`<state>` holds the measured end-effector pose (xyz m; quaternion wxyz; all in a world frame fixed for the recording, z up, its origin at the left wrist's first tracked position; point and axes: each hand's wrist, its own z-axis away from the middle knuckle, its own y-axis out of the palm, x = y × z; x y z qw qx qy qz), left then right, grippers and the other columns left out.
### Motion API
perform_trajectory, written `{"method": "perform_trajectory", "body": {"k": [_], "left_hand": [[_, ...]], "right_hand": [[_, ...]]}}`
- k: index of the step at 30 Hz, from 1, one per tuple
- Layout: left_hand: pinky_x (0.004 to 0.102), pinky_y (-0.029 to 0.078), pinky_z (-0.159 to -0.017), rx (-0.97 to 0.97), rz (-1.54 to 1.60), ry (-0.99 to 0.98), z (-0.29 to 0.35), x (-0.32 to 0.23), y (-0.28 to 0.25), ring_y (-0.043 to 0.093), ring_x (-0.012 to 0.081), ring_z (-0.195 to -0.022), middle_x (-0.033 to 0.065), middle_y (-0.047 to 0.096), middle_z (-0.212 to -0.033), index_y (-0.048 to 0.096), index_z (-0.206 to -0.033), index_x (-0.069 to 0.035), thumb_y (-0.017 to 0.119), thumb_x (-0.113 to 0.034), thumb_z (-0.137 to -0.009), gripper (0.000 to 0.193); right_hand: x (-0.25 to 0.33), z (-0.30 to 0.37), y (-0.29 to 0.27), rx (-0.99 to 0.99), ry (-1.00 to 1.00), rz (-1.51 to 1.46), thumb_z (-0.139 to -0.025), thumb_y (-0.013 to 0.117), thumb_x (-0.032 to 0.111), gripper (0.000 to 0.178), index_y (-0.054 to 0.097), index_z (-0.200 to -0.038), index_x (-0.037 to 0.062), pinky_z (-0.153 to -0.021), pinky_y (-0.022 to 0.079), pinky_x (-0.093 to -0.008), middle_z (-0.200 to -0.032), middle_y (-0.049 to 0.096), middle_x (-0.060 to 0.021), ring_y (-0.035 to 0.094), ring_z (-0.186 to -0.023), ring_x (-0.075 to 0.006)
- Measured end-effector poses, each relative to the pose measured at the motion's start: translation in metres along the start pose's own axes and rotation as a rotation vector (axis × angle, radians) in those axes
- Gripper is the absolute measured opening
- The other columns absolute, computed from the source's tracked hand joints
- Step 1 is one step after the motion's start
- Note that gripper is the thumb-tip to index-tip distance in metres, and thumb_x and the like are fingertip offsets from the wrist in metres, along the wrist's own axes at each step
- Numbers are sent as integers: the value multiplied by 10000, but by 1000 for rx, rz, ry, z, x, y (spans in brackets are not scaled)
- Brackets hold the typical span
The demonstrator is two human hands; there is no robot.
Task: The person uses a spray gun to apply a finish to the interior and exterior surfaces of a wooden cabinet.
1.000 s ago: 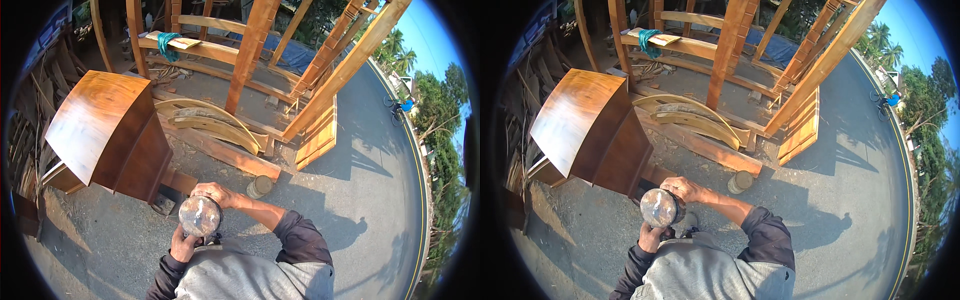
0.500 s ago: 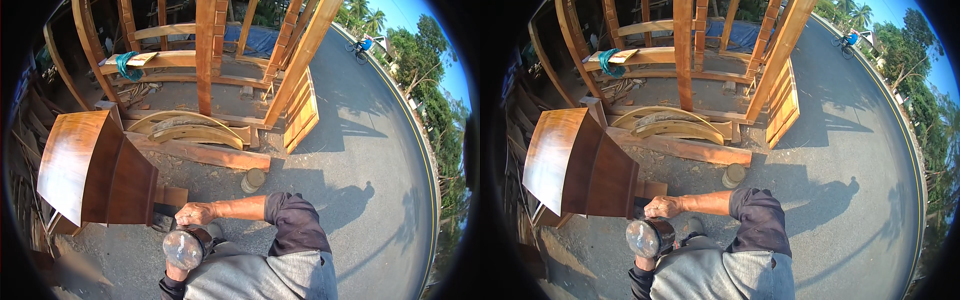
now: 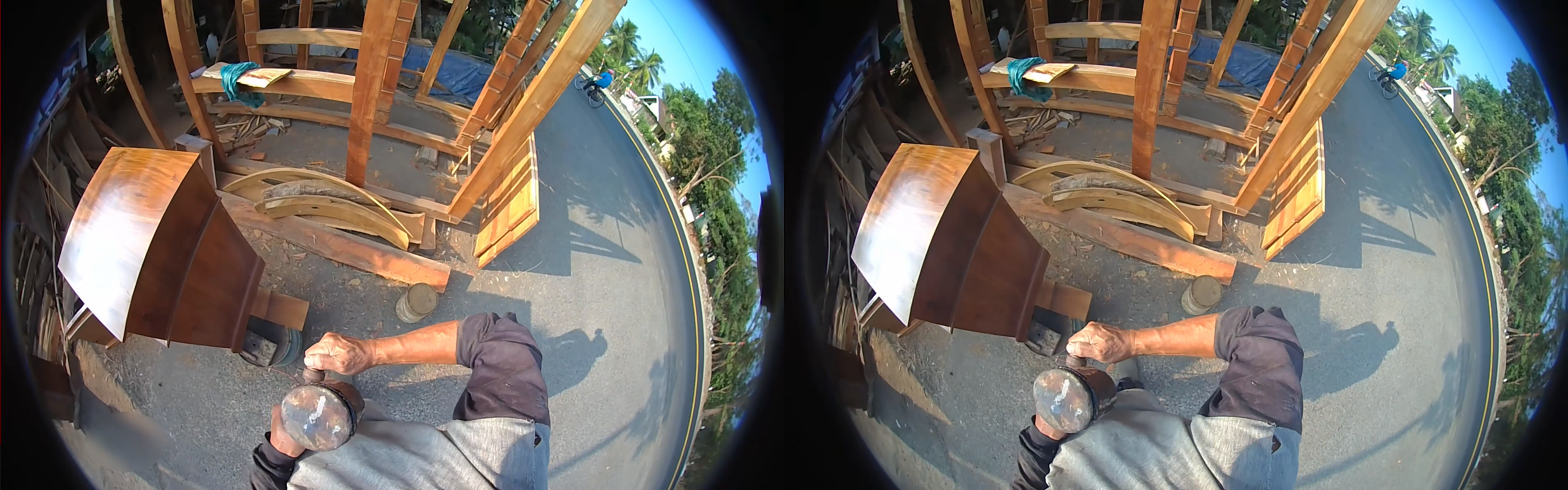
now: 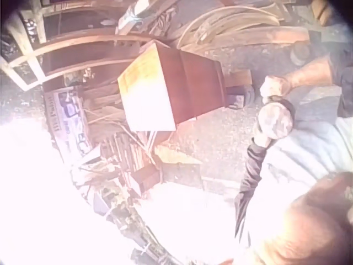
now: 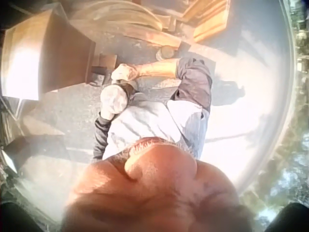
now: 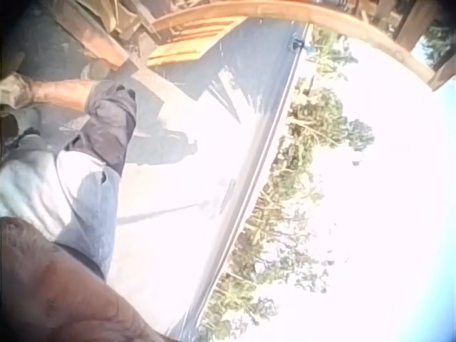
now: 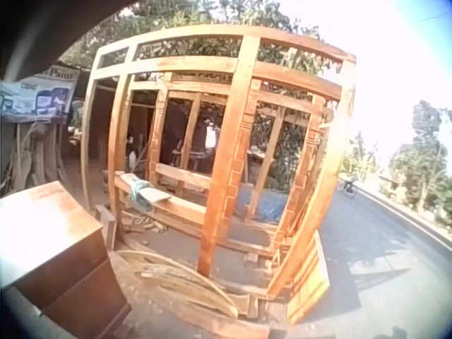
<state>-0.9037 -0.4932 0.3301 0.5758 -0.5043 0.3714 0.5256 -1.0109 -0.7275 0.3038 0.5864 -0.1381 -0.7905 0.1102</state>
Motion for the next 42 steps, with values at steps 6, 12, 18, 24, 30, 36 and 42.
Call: {"method": "perform_trajectory", "body": {"k": [6,12,18,24,30,36,42], "left_hand": [[328,538,-845,-163,465,-123,-5,27,28,688,183,-926,128,736,-1026,659,-1147,36,736,-107,-828,358],[325,527,-816,-267,160,-34,-21,-22,21,651,160,-840,84,696,-963,600,-1149,45,627,-114,-874,318],[406,473,-906,-770,119,-150,-55,17,9,599,345,-1012,231,562,-1158,456,-1308,45,597,-196,-907,489],[415,452,-996,-928,353,-366,-109,32,3,584,334,-1140,251,585,-1227,436,-1353,37,594,-328,-955,563],[492,356,-1101,-689,-62,-537,-130,24,-9,419,443,-1339,294,419,-1437,462,-1382,77,613,-559,-895,815],[398,520,-938,-589,-54,-442,-58,75,-23,603,259,-1017,239,406,-1468,538,-1382,40,653,-492,-921,713],[403,484,-1013,-871,-41,-713,70,182,0,544,364,-1241,244,504,-1373,663,-1230,-7,662,-369,-923,474]], "right_hand": [[13,2,-12,122,257,-225,-1035,462,316,420,561,-800,-17,-632,431,-415,-664,534,-157,504,-614,-273],[-6,-15,-46,279,712,-450,-993,590,491,475,716,-971,34,-643,473,-315,-780,595,-21,548,-704,-147],[-41,8,11,255,644,-215,-798,779,288,846,386,-1503,36,-1118,412,-463,-1482,482,-188,498,-1339,-365],[-85,-4,98,-314,231,291,-758,744,76,966,229,-1575,49,-1133,376,-460,-1548,332,-222,375,-1417,-376],[-155,7,94,-445,369,-69,-779,698,40,771,410,-1493,6,-863,519,-390,-1158,618,-192,643,-998,-282],[-177,-50,-1,-722,394,16,-835,664,38,438,577,-1257,-38,-589,499,-322,-792,648,-81,595,-607,-165],[-226,-112,-43,-877,163,249,-900,728,159,218,650,-1007,-15,-481,442,-284,-679,584,-3,539,-529,-112]]}}
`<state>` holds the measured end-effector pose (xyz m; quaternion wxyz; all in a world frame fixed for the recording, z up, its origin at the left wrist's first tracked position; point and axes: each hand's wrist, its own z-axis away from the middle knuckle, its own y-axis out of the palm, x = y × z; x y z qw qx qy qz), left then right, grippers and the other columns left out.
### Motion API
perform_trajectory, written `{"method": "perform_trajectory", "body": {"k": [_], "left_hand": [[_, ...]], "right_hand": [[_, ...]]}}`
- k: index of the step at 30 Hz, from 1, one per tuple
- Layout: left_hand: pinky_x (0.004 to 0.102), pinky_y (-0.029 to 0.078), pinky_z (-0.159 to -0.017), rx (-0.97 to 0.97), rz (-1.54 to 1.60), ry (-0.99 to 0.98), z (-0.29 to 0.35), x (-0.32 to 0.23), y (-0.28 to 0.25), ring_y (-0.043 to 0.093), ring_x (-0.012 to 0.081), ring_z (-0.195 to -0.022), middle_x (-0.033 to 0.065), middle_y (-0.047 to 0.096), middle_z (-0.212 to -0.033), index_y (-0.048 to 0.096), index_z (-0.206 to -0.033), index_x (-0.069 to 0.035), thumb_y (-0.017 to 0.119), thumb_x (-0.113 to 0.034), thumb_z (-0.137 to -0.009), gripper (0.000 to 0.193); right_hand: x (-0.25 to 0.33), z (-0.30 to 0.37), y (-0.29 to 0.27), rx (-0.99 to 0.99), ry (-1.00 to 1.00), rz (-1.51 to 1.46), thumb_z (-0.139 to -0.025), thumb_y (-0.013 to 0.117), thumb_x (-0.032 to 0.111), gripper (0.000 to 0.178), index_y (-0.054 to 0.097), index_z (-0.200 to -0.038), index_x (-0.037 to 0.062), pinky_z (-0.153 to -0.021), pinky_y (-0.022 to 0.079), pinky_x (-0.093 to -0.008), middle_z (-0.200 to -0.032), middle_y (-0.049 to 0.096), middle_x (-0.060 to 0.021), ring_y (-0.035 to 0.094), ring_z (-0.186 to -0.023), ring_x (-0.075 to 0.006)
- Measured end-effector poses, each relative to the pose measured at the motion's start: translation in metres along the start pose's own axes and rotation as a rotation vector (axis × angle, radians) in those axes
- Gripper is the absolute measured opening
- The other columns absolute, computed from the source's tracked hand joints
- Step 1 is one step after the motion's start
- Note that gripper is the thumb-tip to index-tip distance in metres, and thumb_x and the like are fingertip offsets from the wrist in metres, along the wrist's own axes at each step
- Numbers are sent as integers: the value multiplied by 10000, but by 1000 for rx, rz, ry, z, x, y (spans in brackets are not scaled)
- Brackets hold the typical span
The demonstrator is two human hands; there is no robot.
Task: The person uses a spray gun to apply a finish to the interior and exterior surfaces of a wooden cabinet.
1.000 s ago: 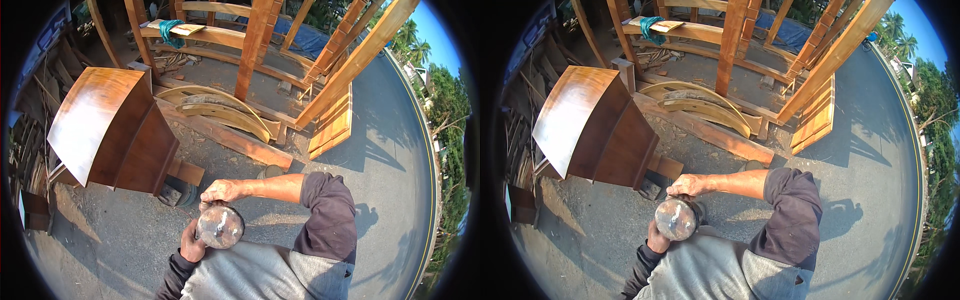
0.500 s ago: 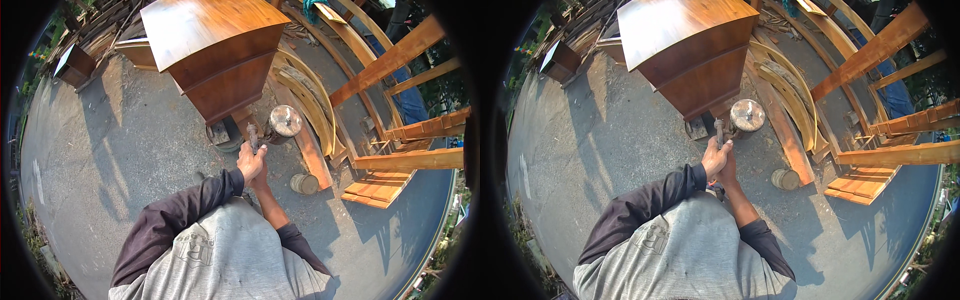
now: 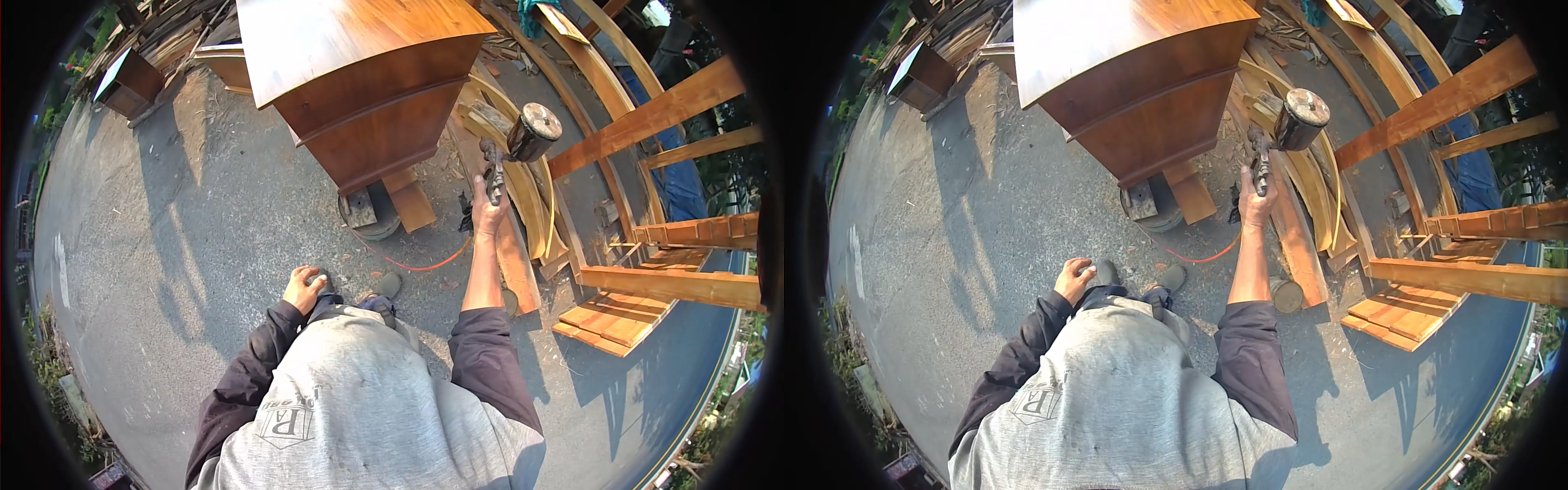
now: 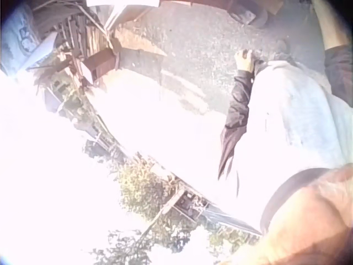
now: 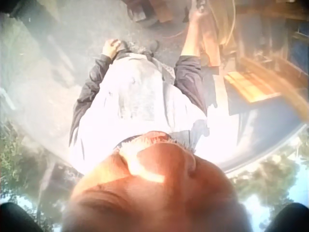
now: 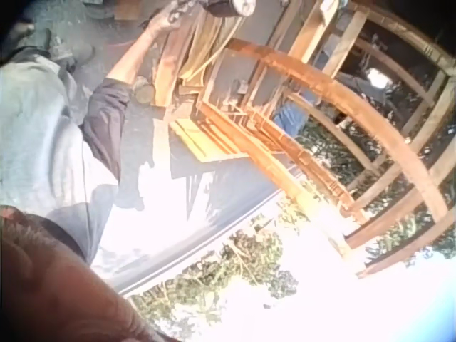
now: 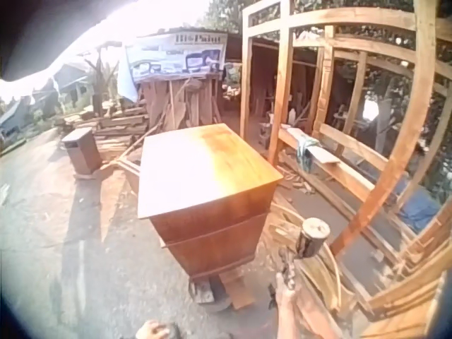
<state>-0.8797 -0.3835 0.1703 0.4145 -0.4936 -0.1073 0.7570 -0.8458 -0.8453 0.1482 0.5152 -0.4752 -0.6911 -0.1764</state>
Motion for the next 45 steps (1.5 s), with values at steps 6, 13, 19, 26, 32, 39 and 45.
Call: {"method": "perform_trajectory", "body": {"k": [6,13,19,26,32,39,45], "left_hand": [[398,509,-975,-234,-214,-94,25,107,-11,541,358,-1233,254,499,-1354,677,-1175,-11,683,-337,-905,423],[377,563,-892,-302,-107,-205,31,114,-13,641,339,-1073,257,413,-1426,650,-1197,-16,680,-299,-904,409],[403,563,-875,-290,-112,-184,21,98,-21,690,333,-967,254,390,-1462,648,-1214,-30,684,-299,-892,421],[453,443,-1067,-269,-143,-217,24,146,-23,487,433,-1297,286,432,-1431,678,-1158,-11,697,-296,-869,406],[466,389,-1114,-314,-183,-286,40,173,-27,419,451,-1345,314,440,-1410,671,-1155,-7,691,-302,-879,405],[464,384,-1113,-308,-216,-358,71,183,-19,411,456,-1344,334,428,-1404,667,-1145,4,682,-290,-880,396],[435,499,-987,-282,-406,-286,94,223,4,501,419,-1275,316,386,-1439,655,-1158,11,678,-287,-891,401]], "right_hand": [[11,6,38,103,205,-104,-886,771,225,269,665,-893,-21,-581,455,-347,-703,633,-64,558,-611,-157],[54,80,65,291,178,-254,-900,766,210,216,654,-882,26,-448,408,-266,-659,609,5,537,-489,-82],[86,135,61,619,331,-295,-897,746,117,251,688,-1093,-29,-738,535,-306,-922,746,-83,695,-822,-143],[102,124,66,772,164,-322,-874,756,93,325,678,-1161,-39,-754,555,-314,-926,750,-97,714,-818,-170],[70,70,74,604,77,-240,-880,749,110,261,692,-1098,-24,-677,535,-312,-887,727,-84,689,-764,-157],[-25,10,66,310,86,-33,-898,756,179,214,684,-988,-1,-501,396,-262,-740,607,10,494,-550,-66],[-11,-10,61,61,52,65,-908,746,186,241,671,-1004,-21,-710,497,-308,-815,664,-28,604,-740,-137]]}}
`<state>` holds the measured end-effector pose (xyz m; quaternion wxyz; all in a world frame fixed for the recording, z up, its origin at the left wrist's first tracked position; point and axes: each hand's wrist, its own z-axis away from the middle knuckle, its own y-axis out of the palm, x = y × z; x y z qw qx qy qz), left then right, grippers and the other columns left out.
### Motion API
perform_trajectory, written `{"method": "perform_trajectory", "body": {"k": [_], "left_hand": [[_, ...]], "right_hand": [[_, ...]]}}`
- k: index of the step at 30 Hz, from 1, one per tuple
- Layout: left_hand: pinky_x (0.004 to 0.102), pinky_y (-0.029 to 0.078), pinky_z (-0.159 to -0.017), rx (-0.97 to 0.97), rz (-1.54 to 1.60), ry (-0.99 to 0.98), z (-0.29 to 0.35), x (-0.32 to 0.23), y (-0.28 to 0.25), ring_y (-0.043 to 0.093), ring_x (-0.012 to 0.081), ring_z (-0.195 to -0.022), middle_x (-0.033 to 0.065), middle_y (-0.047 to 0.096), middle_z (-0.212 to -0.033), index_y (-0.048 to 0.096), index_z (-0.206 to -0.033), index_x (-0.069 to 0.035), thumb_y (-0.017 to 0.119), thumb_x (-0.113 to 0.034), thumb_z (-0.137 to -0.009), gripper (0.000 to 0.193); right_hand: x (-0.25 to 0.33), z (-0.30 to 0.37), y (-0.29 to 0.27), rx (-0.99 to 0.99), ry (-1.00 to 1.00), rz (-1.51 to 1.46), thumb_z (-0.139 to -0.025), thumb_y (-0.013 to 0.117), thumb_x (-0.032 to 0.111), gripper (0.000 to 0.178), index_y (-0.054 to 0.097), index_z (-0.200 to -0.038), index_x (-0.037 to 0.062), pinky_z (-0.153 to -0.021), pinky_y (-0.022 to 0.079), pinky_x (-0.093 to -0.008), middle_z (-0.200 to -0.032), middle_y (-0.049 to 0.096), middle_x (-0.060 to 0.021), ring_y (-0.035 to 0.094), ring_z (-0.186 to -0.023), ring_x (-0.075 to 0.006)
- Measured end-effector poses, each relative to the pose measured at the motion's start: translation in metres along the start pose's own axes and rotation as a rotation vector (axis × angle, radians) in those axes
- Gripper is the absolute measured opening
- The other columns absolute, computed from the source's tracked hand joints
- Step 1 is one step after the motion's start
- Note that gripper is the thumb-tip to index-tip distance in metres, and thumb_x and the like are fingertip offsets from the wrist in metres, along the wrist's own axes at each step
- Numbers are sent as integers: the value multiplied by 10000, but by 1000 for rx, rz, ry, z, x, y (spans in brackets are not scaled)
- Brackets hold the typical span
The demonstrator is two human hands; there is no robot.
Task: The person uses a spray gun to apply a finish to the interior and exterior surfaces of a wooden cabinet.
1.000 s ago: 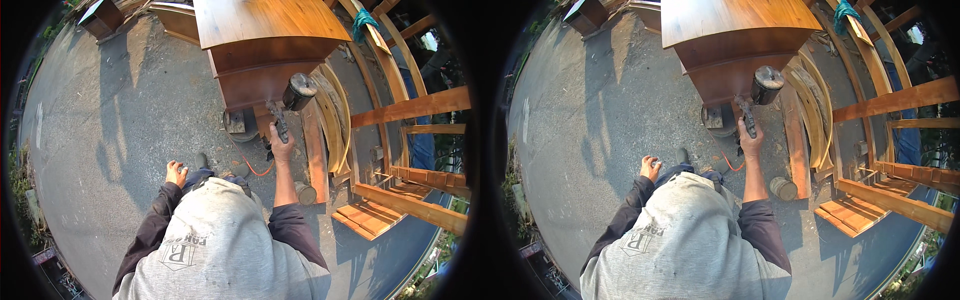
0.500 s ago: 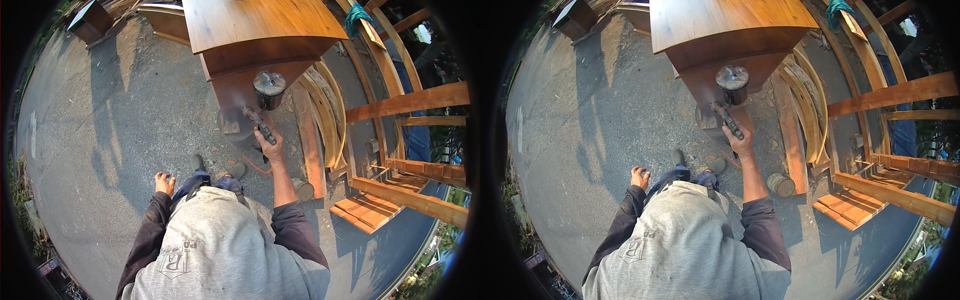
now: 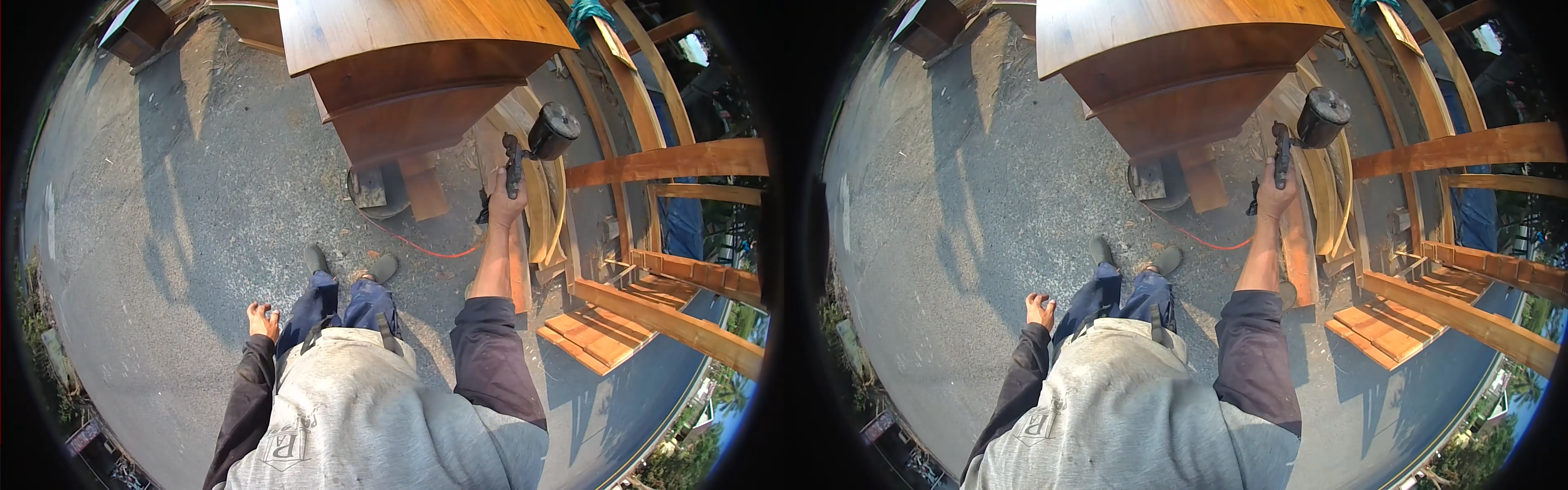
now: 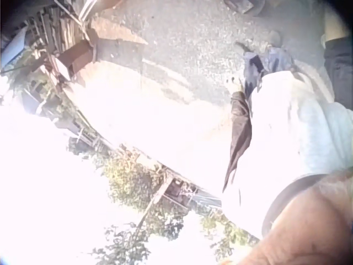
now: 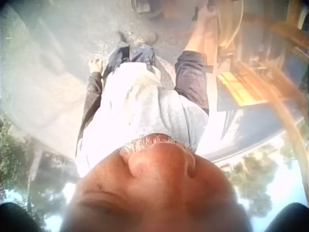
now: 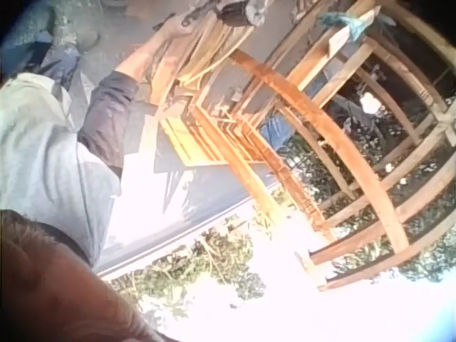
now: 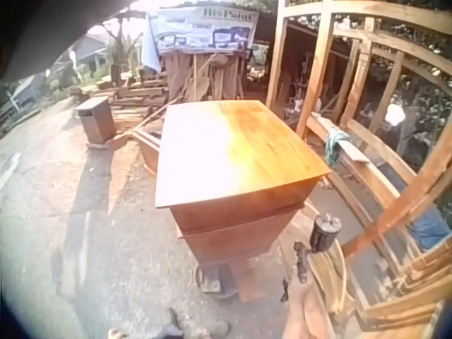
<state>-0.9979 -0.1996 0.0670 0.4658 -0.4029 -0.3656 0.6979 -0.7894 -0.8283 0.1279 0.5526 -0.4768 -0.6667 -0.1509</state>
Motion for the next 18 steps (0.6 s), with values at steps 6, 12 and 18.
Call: {"method": "perform_trajectory", "body": {"k": [6,12,18], "left_hand": [[447,386,-1120,108,137,-91,-3,-21,-7,414,439,-1352,316,404,-1436,664,-1159,12,689,-278,-871,409],[453,370,-1139,131,150,-76,-28,1,-8,393,453,-1368,331,394,-1442,672,-1162,5,718,-246,-858,397],[456,376,-1133,45,150,-55,-39,44,7,399,454,-1359,330,395,-1433,671,-1156,6,710,-244,-865,386]], "right_hand": [[-3,39,-10,137,-4,-73,-897,769,209,246,680,-983,-4,-524,430,-260,-736,637,-17,545,-570,-76],[41,109,16,303,17,-131,-877,790,200,210,712,-915,8,-468,412,-262,-669,622,12,547,-519,-73],[91,162,39,613,-12,-180,-872,765,105,301,690,-1131,-30,-740,561,-331,-927,749,-112,720,-823,-179]]}}
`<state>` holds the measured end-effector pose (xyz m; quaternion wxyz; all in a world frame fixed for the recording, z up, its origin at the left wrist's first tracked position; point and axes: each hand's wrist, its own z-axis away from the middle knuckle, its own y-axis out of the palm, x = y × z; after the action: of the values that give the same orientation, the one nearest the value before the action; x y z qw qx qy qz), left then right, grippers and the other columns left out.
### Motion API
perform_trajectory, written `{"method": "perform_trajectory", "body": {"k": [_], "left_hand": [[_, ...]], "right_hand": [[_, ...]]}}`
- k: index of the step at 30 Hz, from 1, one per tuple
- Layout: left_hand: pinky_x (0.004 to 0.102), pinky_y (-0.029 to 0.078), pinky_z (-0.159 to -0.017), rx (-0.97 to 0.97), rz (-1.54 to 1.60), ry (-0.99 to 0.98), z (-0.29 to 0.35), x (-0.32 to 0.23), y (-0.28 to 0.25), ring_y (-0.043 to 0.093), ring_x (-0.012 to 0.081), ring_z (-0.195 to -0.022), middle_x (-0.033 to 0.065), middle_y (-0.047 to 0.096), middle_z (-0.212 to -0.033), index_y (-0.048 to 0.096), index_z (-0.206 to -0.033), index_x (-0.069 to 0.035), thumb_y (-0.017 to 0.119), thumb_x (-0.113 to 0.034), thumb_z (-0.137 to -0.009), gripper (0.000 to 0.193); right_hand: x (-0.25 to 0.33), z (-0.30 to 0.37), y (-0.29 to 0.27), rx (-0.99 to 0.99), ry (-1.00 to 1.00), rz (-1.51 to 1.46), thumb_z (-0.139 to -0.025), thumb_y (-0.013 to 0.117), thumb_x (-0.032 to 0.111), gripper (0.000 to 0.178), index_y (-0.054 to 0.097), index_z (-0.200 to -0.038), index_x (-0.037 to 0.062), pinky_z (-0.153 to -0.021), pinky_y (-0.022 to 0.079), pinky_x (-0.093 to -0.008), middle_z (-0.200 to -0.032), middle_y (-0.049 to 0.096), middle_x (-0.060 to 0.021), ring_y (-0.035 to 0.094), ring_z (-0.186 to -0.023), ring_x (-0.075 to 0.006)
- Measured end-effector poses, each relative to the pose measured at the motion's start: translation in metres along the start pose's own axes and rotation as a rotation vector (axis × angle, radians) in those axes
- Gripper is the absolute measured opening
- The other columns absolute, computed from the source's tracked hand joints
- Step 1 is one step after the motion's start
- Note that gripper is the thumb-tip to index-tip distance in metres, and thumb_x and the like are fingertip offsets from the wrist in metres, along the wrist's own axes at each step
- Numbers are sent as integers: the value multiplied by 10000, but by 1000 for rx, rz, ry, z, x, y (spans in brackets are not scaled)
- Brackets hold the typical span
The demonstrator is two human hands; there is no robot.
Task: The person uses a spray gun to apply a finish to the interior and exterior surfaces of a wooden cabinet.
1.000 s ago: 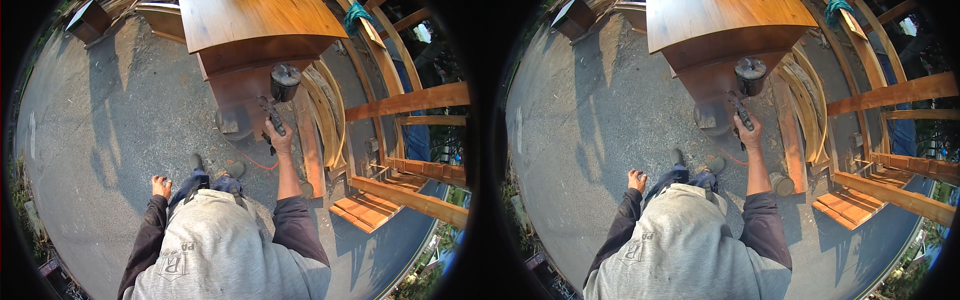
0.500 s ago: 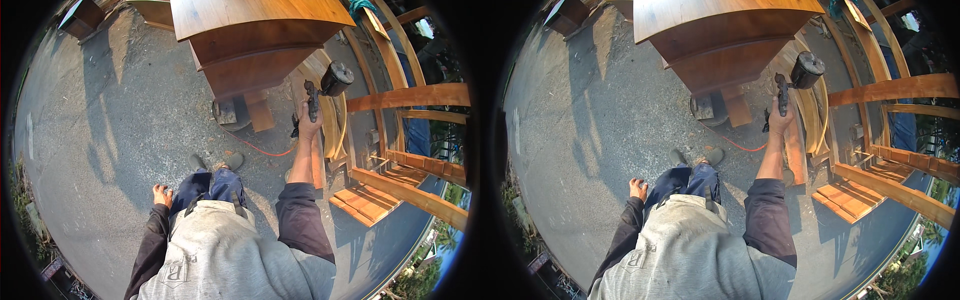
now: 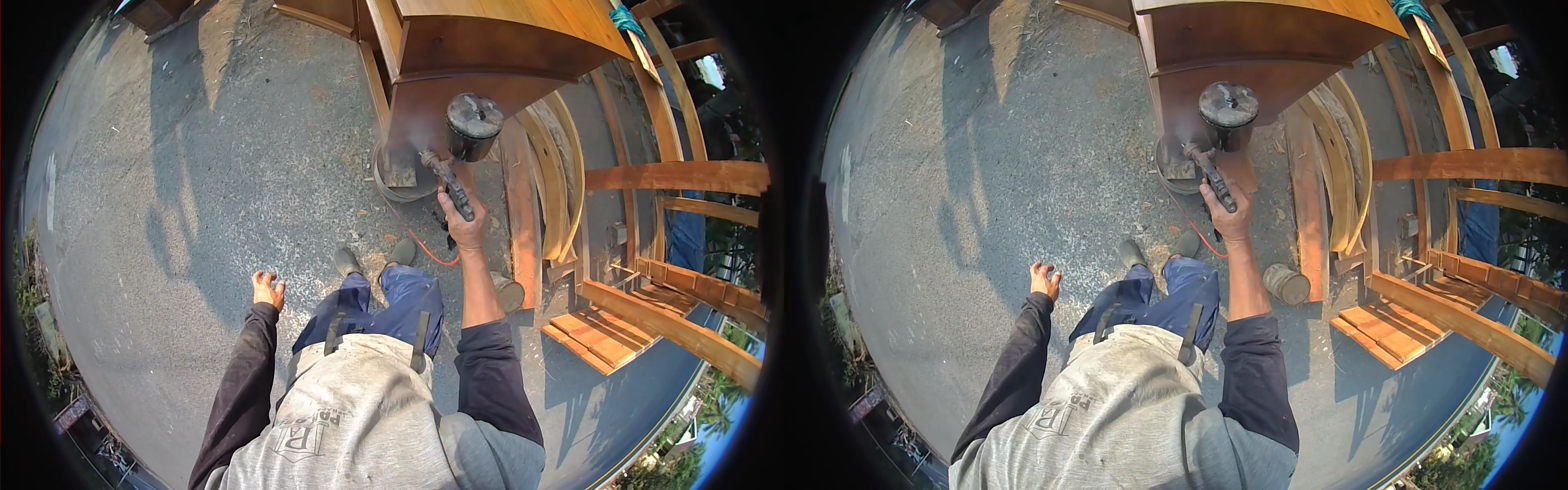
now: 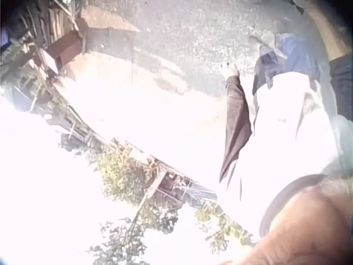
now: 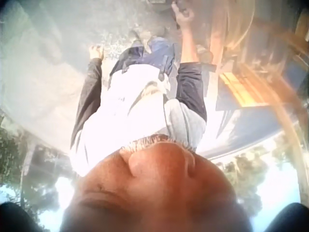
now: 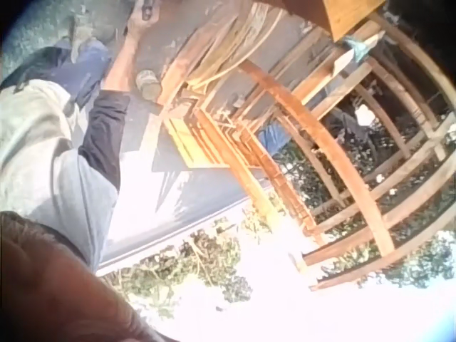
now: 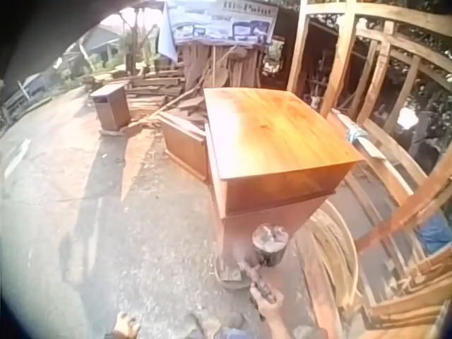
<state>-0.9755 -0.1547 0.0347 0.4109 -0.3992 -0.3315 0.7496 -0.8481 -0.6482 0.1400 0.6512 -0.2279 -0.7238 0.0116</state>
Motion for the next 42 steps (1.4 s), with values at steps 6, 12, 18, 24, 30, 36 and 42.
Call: {"method": "perform_trajectory", "body": {"k": [6,12,18,24,30,36,42], "left_hand": [[459,390,-1124,0,-31,-174,50,52,27,421,467,-1336,326,362,-1446,665,-1130,3,704,-251,-869,366],[449,394,-1117,24,-15,-353,108,35,77,427,445,-1339,316,370,-1449,674,-1125,6,704,-241,-866,358],[459,439,-1054,-41,111,-320,144,-54,143,470,442,-1294,293,395,-1438,664,-1125,0,707,-231,-863,352],[427,529,-922,-35,212,-250,170,-140,186,547,415,-1207,290,375,-1450,655,-1139,-15,690,-207,-874,329],[391,567,-843,-72,273,-252,180,-150,196,670,349,-963,274,360,-1467,653,-1158,-16,702,-203,-868,349],[458,469,-1024,-70,222,-381,190,-126,193,567,421,-1183,283,377,-1466,664,-1147,-32,695,-244,-873,347],[457,392,-1113,-112,171,-443,220,-104,199,418,455,-1352,296,390,-1459,665,-1140,-22,709,-222,-851,355]], "right_hand": [[-7,11,18,127,-143,-31,-835,803,146,381,682,-1142,-45,-755,565,-354,-973,735,-176,735,-856,-274],[-33,-23,-29,64,-250,109,-831,788,110,368,677,-1146,-43,-742,563,-356,-969,730,-182,729,-838,-280],[-102,-69,-115,-87,-226,101,-836,770,80,378,666,-1175,-49,-709,548,-342,-908,706,-149,694,-766,-237],[-130,-96,-180,-215,-207,237,-852,745,57,383,647,-1197,-75,-714,535,-333,-918,702,-164,666,-758,-199],[-154,-96,-198,-274,-62,177,-850,730,42,400,629,-1218,-80,-770,544,-352,-1020,712,-198,694,-849,-251],[-137,-78,-150,-114,-252,142,-853,737,59,361,652,-1179,-71,-775,545,-354,-1007,722,-176,701,-853,-239],[-105,-46,-81,167,-245,129,-886,753,86,338,661,-1184,-45,-785,544,-322,-965,727,-122,691,-862,-184]]}}
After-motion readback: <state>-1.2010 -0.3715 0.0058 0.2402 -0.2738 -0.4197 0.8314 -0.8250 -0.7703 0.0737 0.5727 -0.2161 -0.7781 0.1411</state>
